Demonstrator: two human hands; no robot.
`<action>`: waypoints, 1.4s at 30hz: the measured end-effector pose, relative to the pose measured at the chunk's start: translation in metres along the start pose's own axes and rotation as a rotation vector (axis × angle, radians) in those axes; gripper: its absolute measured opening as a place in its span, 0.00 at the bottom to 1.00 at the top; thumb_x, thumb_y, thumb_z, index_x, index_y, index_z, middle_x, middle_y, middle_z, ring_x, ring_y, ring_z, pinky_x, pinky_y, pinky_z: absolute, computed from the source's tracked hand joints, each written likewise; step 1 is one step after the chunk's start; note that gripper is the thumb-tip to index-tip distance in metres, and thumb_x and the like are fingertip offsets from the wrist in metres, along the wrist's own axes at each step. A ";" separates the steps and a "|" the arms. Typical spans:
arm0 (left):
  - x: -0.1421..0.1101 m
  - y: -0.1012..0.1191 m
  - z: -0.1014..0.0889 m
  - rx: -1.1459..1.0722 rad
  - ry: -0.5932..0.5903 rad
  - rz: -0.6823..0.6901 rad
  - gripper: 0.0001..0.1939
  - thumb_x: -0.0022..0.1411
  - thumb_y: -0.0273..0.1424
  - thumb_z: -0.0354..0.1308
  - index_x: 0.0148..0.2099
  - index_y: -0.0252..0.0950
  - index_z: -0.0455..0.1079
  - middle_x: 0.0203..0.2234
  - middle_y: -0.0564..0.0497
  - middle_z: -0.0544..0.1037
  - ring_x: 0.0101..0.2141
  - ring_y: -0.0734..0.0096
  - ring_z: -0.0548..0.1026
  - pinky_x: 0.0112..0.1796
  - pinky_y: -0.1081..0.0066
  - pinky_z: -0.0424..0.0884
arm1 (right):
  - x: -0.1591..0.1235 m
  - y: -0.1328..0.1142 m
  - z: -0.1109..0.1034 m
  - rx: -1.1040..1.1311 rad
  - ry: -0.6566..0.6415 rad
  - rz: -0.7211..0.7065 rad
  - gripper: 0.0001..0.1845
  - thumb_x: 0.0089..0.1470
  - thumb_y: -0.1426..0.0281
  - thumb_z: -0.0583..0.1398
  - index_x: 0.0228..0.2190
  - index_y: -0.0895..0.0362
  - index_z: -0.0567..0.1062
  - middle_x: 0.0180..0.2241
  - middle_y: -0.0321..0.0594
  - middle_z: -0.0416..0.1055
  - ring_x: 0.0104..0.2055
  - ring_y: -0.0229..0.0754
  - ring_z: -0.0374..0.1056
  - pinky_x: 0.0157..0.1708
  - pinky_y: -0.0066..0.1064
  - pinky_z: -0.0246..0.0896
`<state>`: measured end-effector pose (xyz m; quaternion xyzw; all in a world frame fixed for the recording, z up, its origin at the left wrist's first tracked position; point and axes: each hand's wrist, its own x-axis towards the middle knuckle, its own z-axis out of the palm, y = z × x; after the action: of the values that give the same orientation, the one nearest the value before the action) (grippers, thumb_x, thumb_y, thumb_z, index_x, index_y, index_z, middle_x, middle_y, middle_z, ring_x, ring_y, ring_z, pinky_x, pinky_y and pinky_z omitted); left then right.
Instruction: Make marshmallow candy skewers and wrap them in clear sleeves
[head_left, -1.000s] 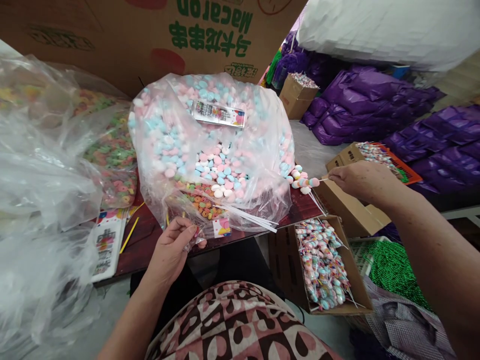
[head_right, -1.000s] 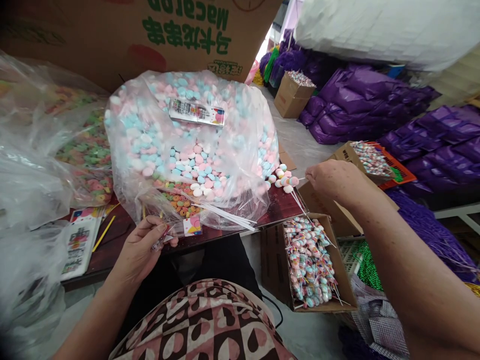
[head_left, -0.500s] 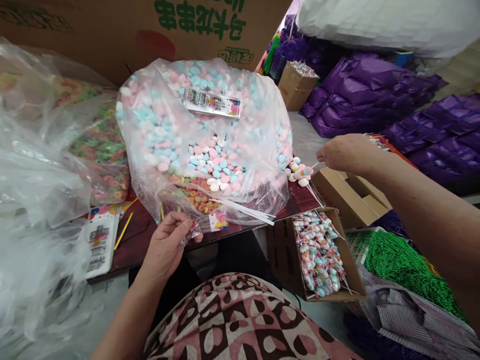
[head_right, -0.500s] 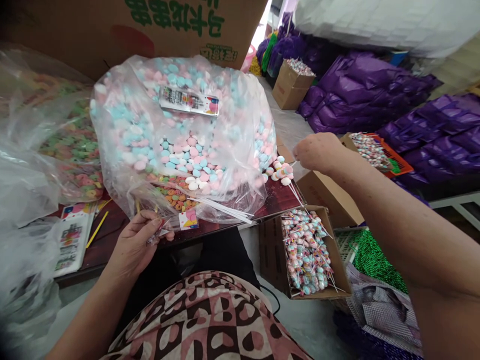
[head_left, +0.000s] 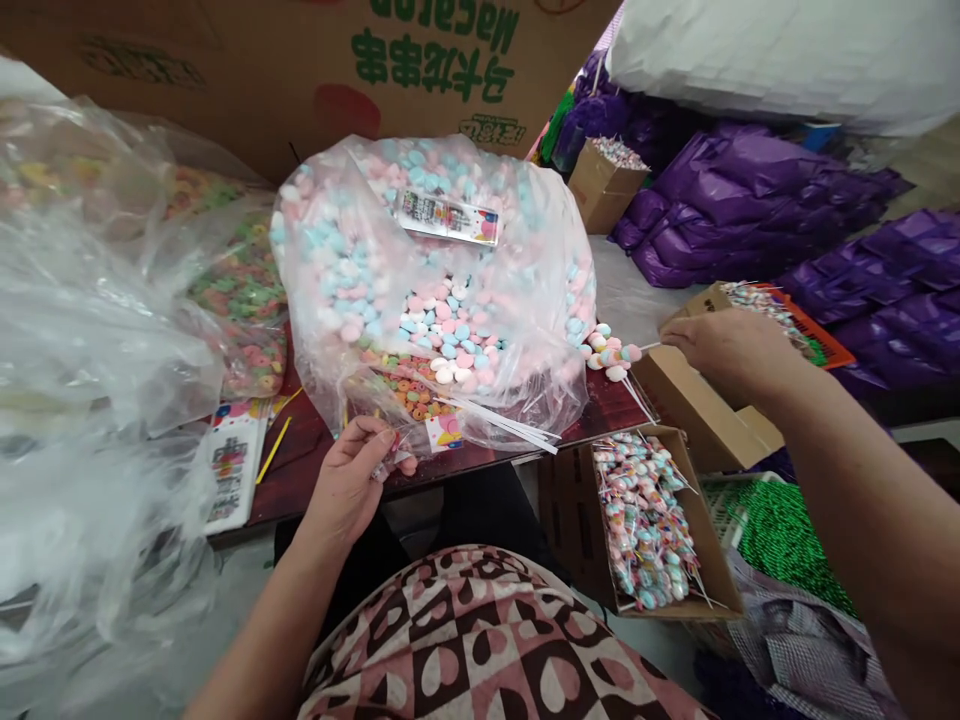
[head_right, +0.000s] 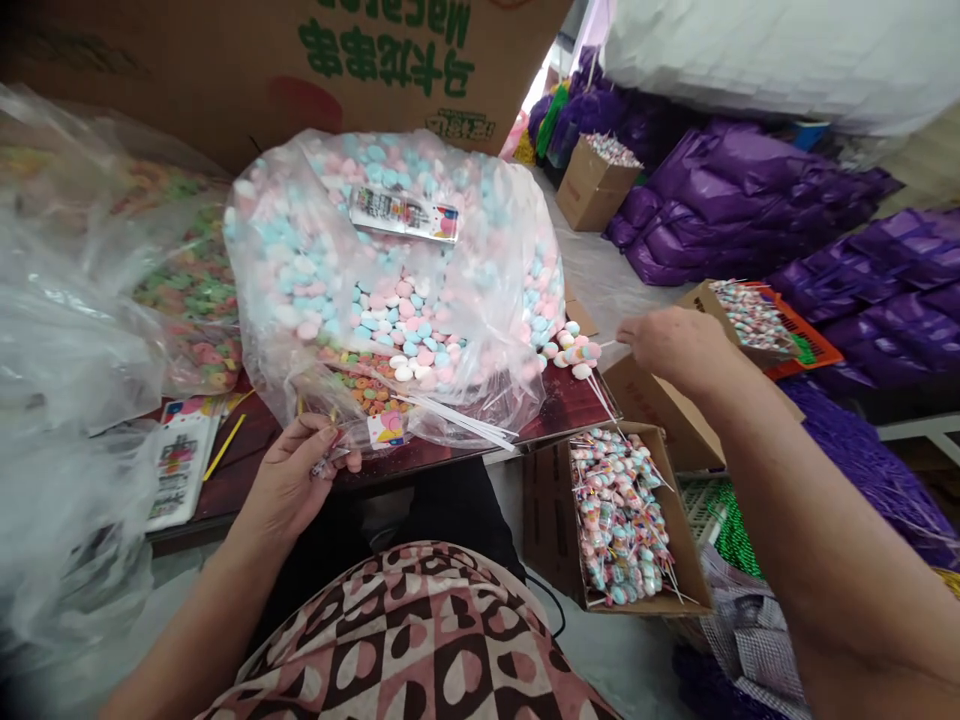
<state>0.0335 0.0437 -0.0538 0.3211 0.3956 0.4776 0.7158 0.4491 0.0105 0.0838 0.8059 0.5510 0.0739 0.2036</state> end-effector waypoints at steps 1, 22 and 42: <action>0.000 0.001 -0.001 -0.017 0.004 0.004 0.14 0.50 0.33 0.70 0.32 0.37 0.67 0.21 0.58 0.72 0.21 0.73 0.75 0.25 0.72 0.72 | -0.008 0.005 0.004 -0.001 -0.017 0.042 0.19 0.61 0.63 0.52 0.42 0.53 0.81 0.40 0.52 0.80 0.39 0.55 0.75 0.34 0.38 0.60; -0.015 0.012 0.002 -0.243 -0.072 0.014 0.13 0.53 0.35 0.69 0.33 0.38 0.67 0.23 0.57 0.74 0.23 0.76 0.73 0.27 0.73 0.69 | -0.112 -0.134 0.037 1.795 -0.083 -0.123 0.07 0.49 0.52 0.65 0.27 0.37 0.81 0.17 0.33 0.66 0.22 0.44 0.60 0.24 0.37 0.56; -0.010 0.011 0.001 -0.165 -0.049 0.005 0.16 0.49 0.35 0.71 0.32 0.36 0.67 0.22 0.58 0.73 0.21 0.76 0.74 0.25 0.75 0.72 | -0.106 -0.129 0.056 1.669 -0.053 -0.119 0.18 0.47 0.52 0.68 0.31 0.55 0.81 0.19 0.36 0.69 0.23 0.37 0.64 0.24 0.27 0.61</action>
<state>0.0277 0.0378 -0.0413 0.2734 0.3364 0.5026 0.7479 0.3171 -0.0609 -0.0087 0.6630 0.4615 -0.3881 -0.4437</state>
